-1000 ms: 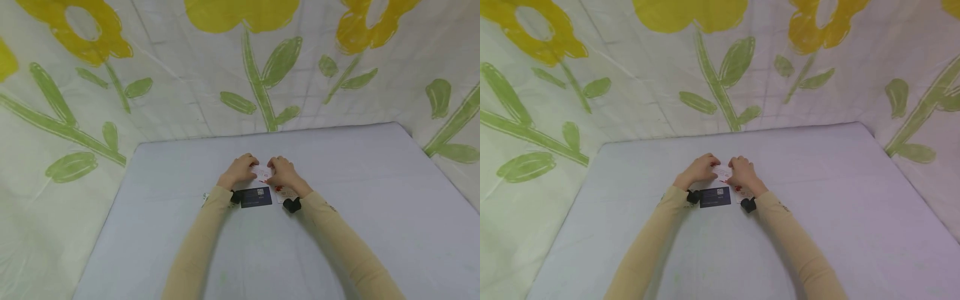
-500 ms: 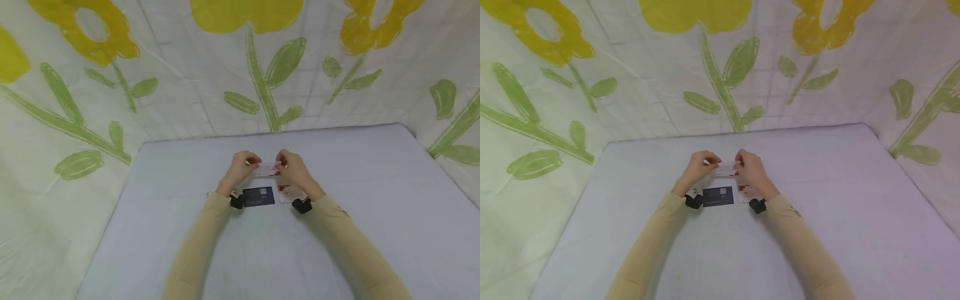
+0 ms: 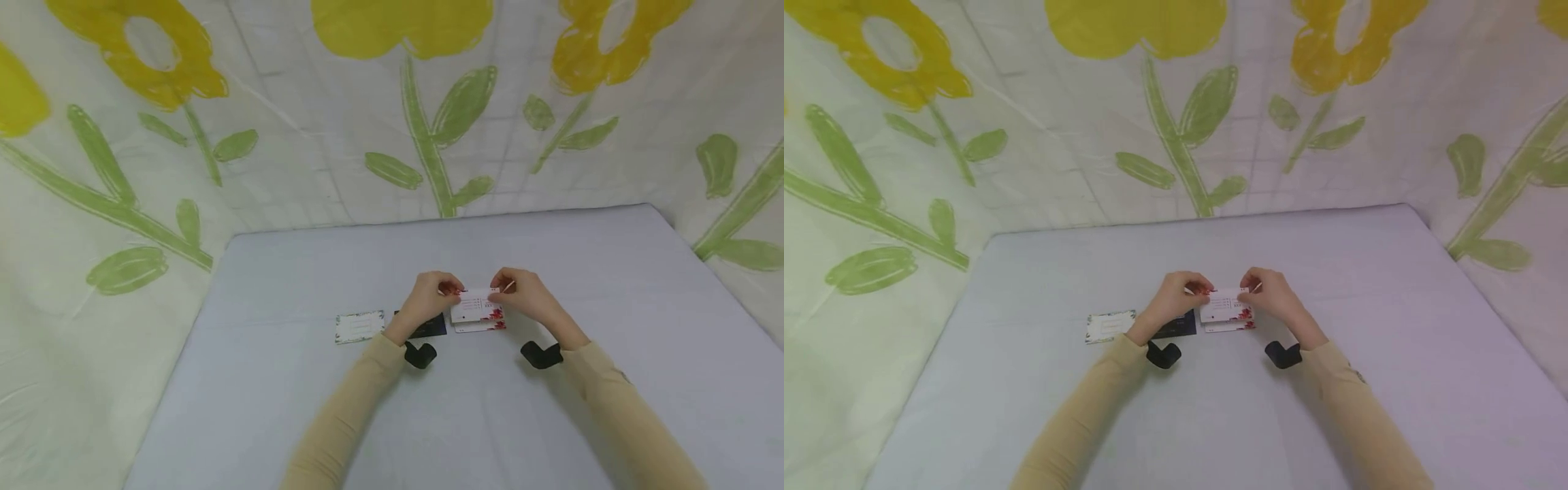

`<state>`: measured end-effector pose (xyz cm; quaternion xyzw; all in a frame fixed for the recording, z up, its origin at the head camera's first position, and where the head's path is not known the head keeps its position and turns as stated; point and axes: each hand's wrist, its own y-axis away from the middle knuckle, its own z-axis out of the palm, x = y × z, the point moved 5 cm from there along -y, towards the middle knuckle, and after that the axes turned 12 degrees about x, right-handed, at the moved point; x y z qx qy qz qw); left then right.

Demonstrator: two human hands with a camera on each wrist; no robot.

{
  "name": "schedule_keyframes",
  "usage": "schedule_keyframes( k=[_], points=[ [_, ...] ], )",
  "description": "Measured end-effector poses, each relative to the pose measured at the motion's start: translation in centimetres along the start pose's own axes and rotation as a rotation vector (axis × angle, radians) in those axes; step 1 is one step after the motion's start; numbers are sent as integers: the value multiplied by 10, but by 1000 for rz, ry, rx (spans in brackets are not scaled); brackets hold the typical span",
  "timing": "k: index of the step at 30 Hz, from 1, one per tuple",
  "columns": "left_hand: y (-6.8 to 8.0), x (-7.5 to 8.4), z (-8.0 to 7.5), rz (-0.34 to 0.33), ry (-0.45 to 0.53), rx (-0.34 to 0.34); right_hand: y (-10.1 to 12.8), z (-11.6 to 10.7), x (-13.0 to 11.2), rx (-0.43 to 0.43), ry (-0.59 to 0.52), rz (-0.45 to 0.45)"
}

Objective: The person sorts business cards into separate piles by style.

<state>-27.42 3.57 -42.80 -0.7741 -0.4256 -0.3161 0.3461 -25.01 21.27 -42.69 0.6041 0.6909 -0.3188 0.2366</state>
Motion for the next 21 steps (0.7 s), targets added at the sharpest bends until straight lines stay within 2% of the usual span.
schedule_keyframes(
  k=[5,12,17,21],
  points=[
    [4,-3,10,-39,-59,-34,4,6,7,-4,2,31],
    [9,-8,20,-48,-109,-51,7,12,8,-29,45,43],
    [12,-7,24,-41,-163,-46,7,15,9,-39,79,52],
    [14,-4,26,-21,-254,-29,8,17,8,-41,103,48]
  ],
)
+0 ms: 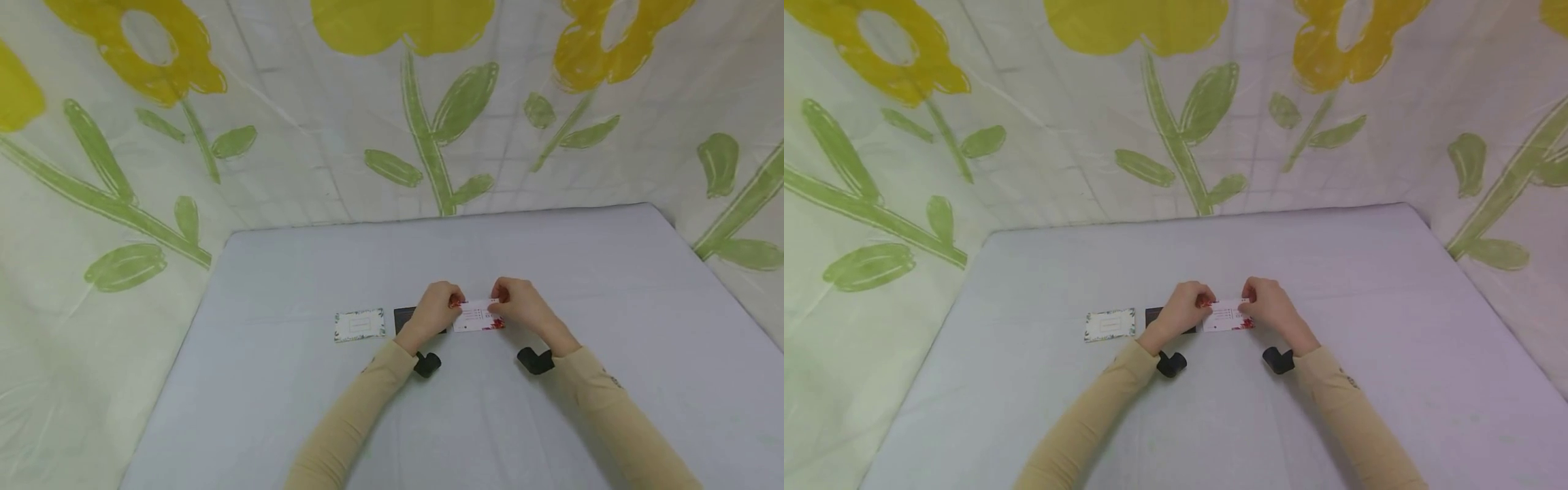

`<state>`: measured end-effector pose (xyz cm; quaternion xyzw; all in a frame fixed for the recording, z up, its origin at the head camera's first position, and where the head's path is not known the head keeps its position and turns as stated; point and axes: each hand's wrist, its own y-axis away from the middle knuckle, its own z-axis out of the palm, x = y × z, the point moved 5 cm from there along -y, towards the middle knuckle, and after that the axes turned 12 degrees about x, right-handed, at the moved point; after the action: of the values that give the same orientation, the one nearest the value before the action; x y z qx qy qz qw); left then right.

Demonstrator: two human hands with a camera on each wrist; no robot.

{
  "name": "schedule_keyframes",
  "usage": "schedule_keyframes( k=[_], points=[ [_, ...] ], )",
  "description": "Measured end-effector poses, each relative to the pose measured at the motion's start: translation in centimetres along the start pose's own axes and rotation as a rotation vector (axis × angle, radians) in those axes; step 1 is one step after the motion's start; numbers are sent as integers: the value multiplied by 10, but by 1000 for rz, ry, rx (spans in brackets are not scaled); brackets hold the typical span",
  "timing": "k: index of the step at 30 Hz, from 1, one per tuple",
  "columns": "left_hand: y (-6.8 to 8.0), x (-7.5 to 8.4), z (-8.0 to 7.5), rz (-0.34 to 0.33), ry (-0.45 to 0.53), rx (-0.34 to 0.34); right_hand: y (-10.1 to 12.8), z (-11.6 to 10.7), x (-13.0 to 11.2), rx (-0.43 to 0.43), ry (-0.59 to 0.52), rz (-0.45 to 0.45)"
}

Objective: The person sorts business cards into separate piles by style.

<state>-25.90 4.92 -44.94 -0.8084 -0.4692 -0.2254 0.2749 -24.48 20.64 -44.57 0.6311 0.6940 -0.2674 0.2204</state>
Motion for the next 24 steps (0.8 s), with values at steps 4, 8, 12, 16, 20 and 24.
schedule_keyframes(
  k=[4,8,12,16,20,24],
  points=[
    [1,2,2,7,-95,14,0,1,0,7,26,-6],
    [0,3,3,1,-117,14,1,2,-1,13,43,-7],
    [1,4,3,-2,-124,7,2,2,-2,15,73,-10],
    [0,4,4,-1,-145,3,4,2,-3,25,119,-21],
    [-1,5,4,9,-171,1,4,3,-4,49,179,-49],
    [0,5,6,19,-184,-5,5,5,-4,58,233,-72]
  ],
)
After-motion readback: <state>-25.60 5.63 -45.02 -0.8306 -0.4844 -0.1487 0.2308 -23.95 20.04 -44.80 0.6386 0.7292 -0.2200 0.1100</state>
